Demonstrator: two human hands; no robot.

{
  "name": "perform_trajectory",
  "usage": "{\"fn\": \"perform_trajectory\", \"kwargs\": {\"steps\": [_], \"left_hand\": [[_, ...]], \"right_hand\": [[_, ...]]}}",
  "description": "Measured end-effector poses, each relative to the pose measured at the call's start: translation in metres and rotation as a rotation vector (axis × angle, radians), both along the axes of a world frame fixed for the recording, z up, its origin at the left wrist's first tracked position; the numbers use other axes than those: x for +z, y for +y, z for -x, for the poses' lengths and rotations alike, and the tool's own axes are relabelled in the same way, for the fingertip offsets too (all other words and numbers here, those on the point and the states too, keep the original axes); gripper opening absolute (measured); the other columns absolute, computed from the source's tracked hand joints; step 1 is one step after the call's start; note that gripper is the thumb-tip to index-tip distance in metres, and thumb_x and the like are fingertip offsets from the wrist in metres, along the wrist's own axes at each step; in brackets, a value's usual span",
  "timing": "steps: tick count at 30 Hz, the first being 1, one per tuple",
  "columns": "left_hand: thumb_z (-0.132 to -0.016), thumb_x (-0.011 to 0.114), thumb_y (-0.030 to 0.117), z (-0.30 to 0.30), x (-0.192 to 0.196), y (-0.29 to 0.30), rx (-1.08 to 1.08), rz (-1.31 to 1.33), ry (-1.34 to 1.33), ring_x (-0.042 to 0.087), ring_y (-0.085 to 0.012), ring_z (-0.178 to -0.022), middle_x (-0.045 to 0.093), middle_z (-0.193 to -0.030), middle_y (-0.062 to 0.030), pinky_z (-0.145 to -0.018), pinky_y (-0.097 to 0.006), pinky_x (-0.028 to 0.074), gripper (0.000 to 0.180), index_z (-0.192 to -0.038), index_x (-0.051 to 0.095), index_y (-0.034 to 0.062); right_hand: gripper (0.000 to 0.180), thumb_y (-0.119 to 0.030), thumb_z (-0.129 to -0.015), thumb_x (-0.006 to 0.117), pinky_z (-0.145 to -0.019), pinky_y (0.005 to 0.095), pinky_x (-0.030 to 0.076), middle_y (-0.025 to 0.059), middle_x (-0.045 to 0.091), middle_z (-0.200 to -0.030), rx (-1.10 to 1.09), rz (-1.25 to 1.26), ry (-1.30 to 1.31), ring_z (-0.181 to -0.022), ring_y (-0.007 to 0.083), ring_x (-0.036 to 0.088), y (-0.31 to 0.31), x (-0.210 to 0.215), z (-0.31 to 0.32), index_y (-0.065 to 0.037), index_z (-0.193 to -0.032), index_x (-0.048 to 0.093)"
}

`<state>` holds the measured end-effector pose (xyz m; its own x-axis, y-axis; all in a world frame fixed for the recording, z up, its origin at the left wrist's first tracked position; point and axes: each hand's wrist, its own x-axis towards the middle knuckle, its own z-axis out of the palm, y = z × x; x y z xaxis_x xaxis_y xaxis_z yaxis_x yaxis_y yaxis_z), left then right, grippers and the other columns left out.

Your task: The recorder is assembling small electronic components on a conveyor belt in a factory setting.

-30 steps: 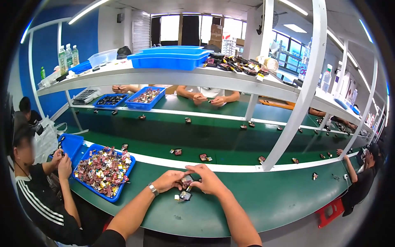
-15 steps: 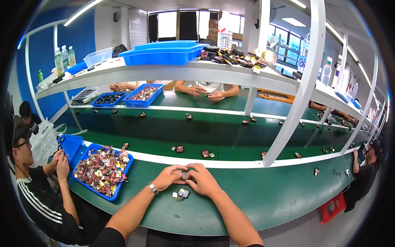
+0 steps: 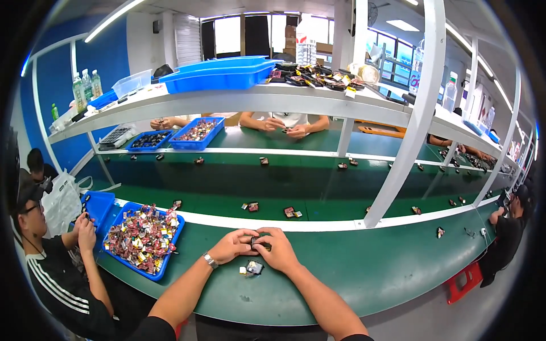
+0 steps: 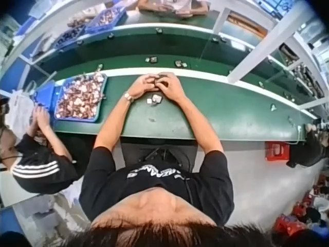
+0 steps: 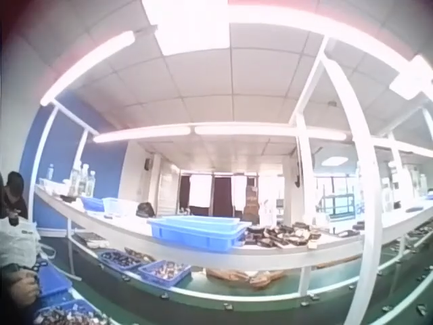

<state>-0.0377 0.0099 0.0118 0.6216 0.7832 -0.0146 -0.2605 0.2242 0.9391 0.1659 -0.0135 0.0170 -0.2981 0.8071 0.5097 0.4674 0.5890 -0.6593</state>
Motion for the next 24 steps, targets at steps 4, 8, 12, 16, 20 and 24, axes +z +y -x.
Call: {"fn": "perform_trajectory", "kwargs": {"steps": [4,8,12,16,20,24], "left_hand": [[-0.093,0.049,-0.004,0.002,-0.001,-0.001,-0.023,-0.019,-0.008,0.058,-0.0240,-0.115,0.058,-0.121,-0.0140,-0.102,-0.040,0.050,0.036,-0.128,0.045,-0.0006],[-0.094,0.048,-0.004,0.000,-0.006,0.003,-0.004,-0.024,0.064,0.059,-0.0233,-0.113,0.059,-0.119,-0.0130,-0.099,-0.040,0.051,0.033,-0.126,0.046,0.0002],[-0.095,0.048,-0.002,-0.003,-0.003,0.001,0.024,-0.017,0.077,0.060,-0.0229,-0.111,0.059,-0.118,-0.0125,-0.098,-0.039,0.053,0.031,-0.125,0.047,0.0011],[-0.096,0.046,-0.001,-0.001,-0.001,0.000,0.041,-0.002,0.065,0.060,-0.0210,-0.111,0.060,-0.119,-0.0123,-0.096,-0.036,0.054,0.029,-0.125,0.048,0.0019],[-0.098,0.046,0.002,0.000,-0.006,0.002,0.036,0.019,0.030,0.061,-0.0208,-0.110,0.060,-0.118,-0.0112,-0.096,-0.036,0.054,0.027,-0.125,0.048,0.0026],[-0.098,0.047,0.004,-0.002,-0.006,0.002,0.048,0.017,0.050,0.061,-0.0203,-0.109,0.059,-0.117,-0.0108,-0.095,-0.036,0.054,0.026,-0.124,0.049,0.0032]], "right_hand": [[0.010,-0.014,-0.079,0.071,-0.098,0.0395,0.044,0.0072,0.062,-0.119,-0.013,0.041,0.026,-0.115,0.0293,0.052,-0.002,0.001,0.004,-0.008,-0.088,0.071],[0.010,-0.014,-0.079,0.072,-0.097,0.0390,0.045,0.0067,0.063,-0.118,0.035,0.049,0.027,-0.114,0.0284,0.054,-0.001,-0.002,0.000,-0.009,-0.088,0.072],[0.010,-0.013,-0.078,0.072,-0.095,0.0386,0.046,0.0059,0.064,-0.116,-0.026,-0.009,0.079,-0.111,0.0276,0.056,-0.001,-0.006,0.001,-0.010,-0.088,0.073],[0.011,-0.014,-0.079,0.071,-0.095,0.0396,0.046,0.0054,0.063,-0.115,-0.069,-0.053,0.081,-0.112,0.0277,0.055,-0.004,-0.009,0.010,-0.009,-0.089,0.073],[0.011,-0.013,-0.079,0.070,-0.094,0.0386,0.047,0.0051,0.063,-0.114,-0.082,-0.072,0.081,-0.111,0.0274,0.055,-0.005,-0.009,0.011,-0.009,-0.090,0.073],[0.011,-0.012,-0.080,0.070,-0.092,0.0383,0.048,0.0053,0.063,-0.114,-0.073,-0.079,0.078,-0.110,0.0272,0.055,-0.005,-0.010,0.011,-0.009,-0.090,0.073]]}}
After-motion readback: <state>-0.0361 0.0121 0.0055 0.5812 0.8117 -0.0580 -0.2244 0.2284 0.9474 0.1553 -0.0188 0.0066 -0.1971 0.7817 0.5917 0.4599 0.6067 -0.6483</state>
